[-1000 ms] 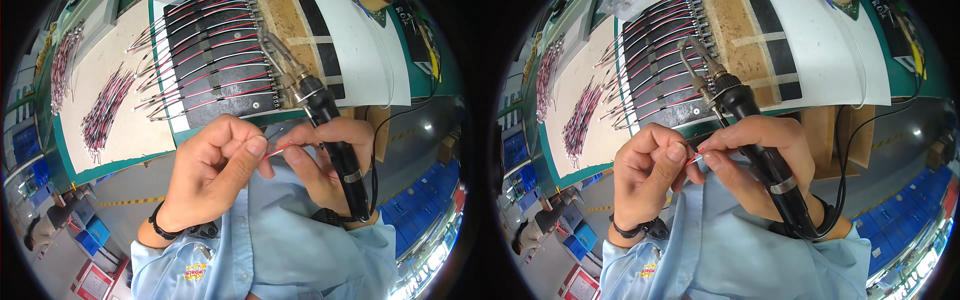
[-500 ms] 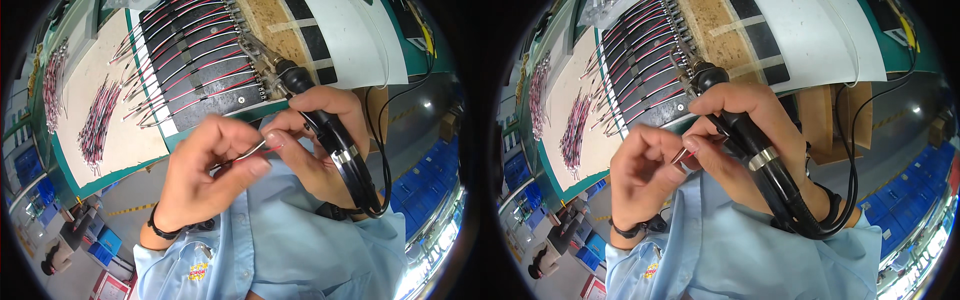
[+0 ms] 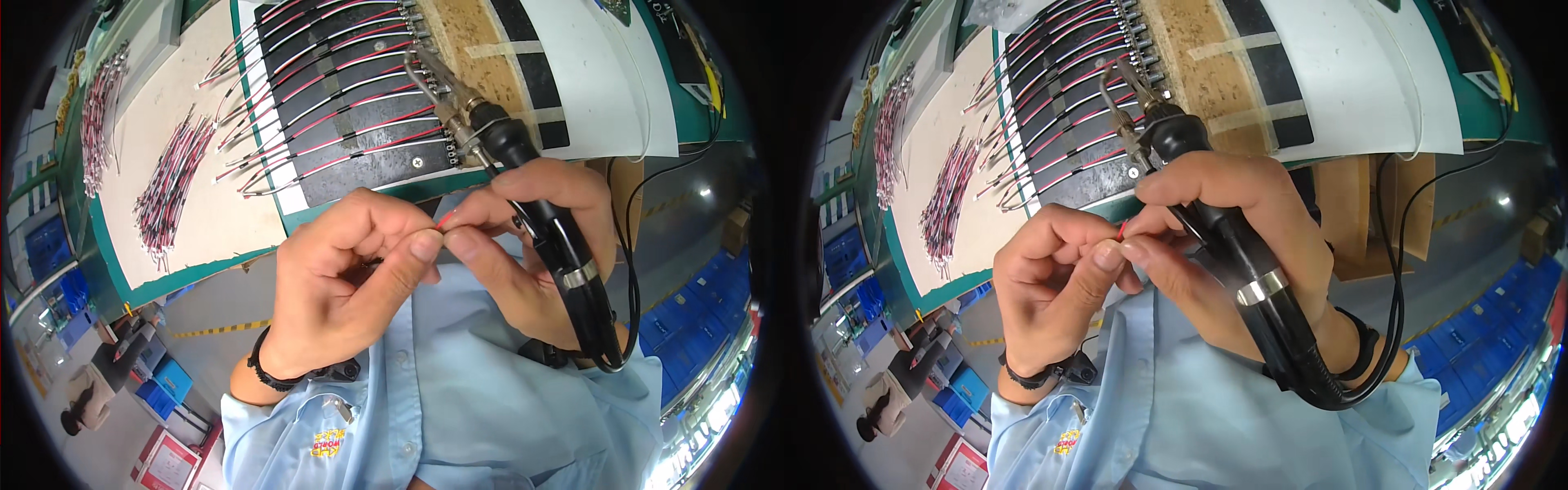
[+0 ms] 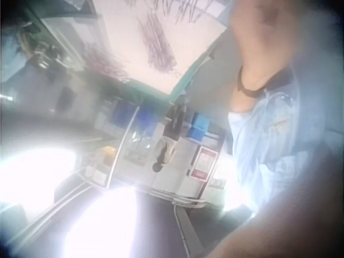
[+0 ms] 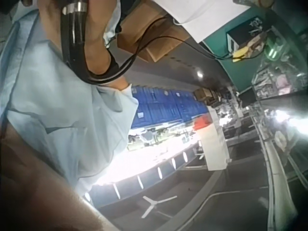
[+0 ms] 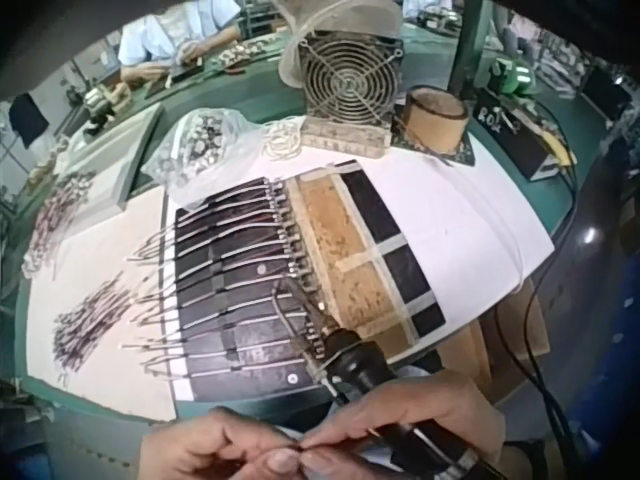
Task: The person picks up a wire from a pile, aligns it with a terminal on a board, and solders the connection using a soldering iron. They repeat this process, selecting wires one by one and soldering them to the remaining terminals.
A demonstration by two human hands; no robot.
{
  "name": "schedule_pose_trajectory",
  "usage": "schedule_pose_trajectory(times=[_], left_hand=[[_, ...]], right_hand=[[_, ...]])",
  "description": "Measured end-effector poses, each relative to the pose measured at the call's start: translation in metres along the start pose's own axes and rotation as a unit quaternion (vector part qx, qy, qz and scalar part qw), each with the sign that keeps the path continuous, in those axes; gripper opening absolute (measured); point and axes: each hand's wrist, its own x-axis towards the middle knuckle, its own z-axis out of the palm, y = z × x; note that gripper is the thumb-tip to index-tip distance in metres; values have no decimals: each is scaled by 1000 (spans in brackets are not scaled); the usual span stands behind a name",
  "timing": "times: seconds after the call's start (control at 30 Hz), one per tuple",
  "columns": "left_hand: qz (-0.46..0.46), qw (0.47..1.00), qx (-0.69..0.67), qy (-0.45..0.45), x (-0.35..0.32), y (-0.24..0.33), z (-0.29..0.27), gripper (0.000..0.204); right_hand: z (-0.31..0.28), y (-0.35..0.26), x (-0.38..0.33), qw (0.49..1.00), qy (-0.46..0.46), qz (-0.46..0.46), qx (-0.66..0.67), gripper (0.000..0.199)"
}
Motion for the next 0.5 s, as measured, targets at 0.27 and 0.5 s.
schedule_pose_trajectory(times=[0.27,0.5], left_hand=[[-55,998,-8,13,0,10,2,9],[-42,998,-28,22,-1,10,1,10]], right_hand=[[2,1,1,999,10,18,27,47],[-1,-1,-2,997,-2,-26,-70,48]])
